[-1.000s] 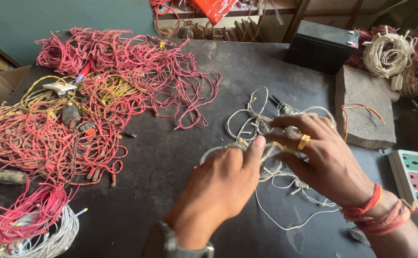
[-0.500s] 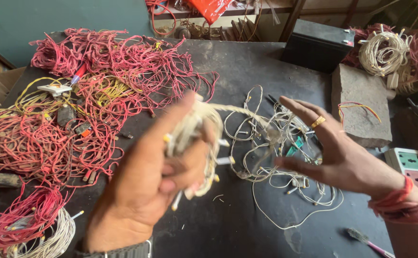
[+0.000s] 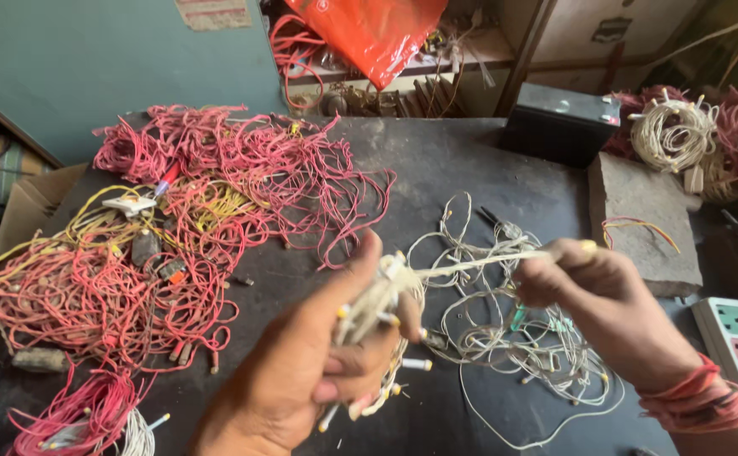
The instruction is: The person untangles a white LED string, coils it, and connects its ends to a small orange power module. They then coil a second white LED string and connect it to the same module, leaving both strings coiled on the workbench.
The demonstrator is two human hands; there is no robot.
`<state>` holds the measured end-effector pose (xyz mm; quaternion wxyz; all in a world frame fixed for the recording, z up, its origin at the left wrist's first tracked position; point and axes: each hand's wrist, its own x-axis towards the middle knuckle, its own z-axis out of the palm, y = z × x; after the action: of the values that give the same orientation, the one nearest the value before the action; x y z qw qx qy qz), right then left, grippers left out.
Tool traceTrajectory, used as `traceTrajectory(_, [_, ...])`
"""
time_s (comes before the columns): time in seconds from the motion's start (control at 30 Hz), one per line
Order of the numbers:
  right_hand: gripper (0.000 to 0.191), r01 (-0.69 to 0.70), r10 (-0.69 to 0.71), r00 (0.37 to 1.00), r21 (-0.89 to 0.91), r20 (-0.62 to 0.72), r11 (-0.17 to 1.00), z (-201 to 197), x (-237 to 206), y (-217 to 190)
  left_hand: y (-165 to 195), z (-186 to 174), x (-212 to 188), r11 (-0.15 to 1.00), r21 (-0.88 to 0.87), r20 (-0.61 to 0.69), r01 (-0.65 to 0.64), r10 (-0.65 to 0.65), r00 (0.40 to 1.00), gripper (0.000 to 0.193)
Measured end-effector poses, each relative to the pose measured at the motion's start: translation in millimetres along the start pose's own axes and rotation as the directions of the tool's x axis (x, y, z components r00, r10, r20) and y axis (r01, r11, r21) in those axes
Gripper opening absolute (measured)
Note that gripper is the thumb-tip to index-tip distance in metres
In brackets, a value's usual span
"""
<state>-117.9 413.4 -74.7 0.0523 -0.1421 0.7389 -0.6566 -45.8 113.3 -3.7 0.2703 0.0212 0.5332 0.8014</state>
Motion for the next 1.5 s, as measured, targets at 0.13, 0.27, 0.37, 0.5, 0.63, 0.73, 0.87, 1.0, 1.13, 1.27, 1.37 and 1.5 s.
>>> traceTrajectory(0.13, [0.029,0.033,-0.08,0.994,0.516,0.07,0.856,-11.9,-0.1,17.7,-8.1,2.7,3.2,0.989,0.071,0.146,0.128,-0.137,0.98,0.076])
traceTrajectory(0.27, [0.032,-0.148,0.122,0.984,-0.22,-0.13,0.964,1.7,-1.0,21.8,-13.3,1.5,6.5,0.996,-0.061,0.202,0.063,-0.049,0.978,0.075])
traceTrajectory(0.37, [0.03,-0.027,0.135,0.985,-0.68,0.107,0.732,31.7,-7.3,11.3,-11.1,-2.0,8.0,0.862,-0.464,0.132,-0.204,0.294,0.946,0.067])
traceTrajectory(0.5, [0.033,0.251,-0.035,0.942,-0.628,0.335,0.737,70.7,-27.1,-11.2,-10.5,6.0,16.6,0.525,-0.68,-0.184,-0.513,0.554,0.812,0.059])
traceTrajectory(0.63, [0.043,0.411,-0.174,0.873,-0.494,0.456,0.766,76.9,-31.7,-33.1,-17.4,26.3,37.4,0.634,0.104,-0.34,-0.766,0.747,0.571,0.068])
traceTrajectory(0.73, [0.043,0.705,-0.555,0.709,-0.416,0.436,0.574,77.2,-29.0,-37.2,-27.4,41.5,44.1,0.557,0.535,-0.284,-0.635,0.827,0.486,0.069])
traceTrajectory(0.87, [0.033,0.607,-0.583,0.768,-0.591,0.265,0.532,76.5,-23.9,-32.8,-23.6,42.9,39.4,0.577,0.478,-0.319,-0.663,0.817,0.481,0.069])
traceTrajectory(1.0, [0.023,0.4,-0.42,0.902,-0.566,0.102,0.721,63.6,-16.6,-36.7,-3.4,21.5,22.5,0.642,0.116,-0.441,-0.758,0.717,0.54,0.066])
traceTrajectory(1.13, [0.032,0.489,-0.45,0.869,-0.497,0.206,0.717,70.4,-16.4,-36.7,3.2,7.4,2.9,0.662,-0.224,-0.275,-0.716,0.662,0.698,0.064])
traceTrajectory(1.27, [0.042,0.602,-0.6,0.777,-0.501,0.19,0.622,90.9,-24.8,-16.3,6.7,3.7,-12.0,0.707,-0.479,0.018,-0.52,0.601,0.799,0.066])
traceTrajectory(1.37, [0.031,0.47,-0.417,0.882,-0.481,0.22,0.74,94.9,-21.8,5.4,12.1,-1.8,-26.7,0.747,-0.504,0.14,-0.433,0.566,0.813,0.067])
traceTrajectory(1.5, [0.024,0.143,-0.088,0.985,-0.424,0.147,0.894,71.6,-12.6,18.3,17.3,-23.3,-48.5,0.64,-0.554,0.032,-0.532,0.654,0.755,0.06])
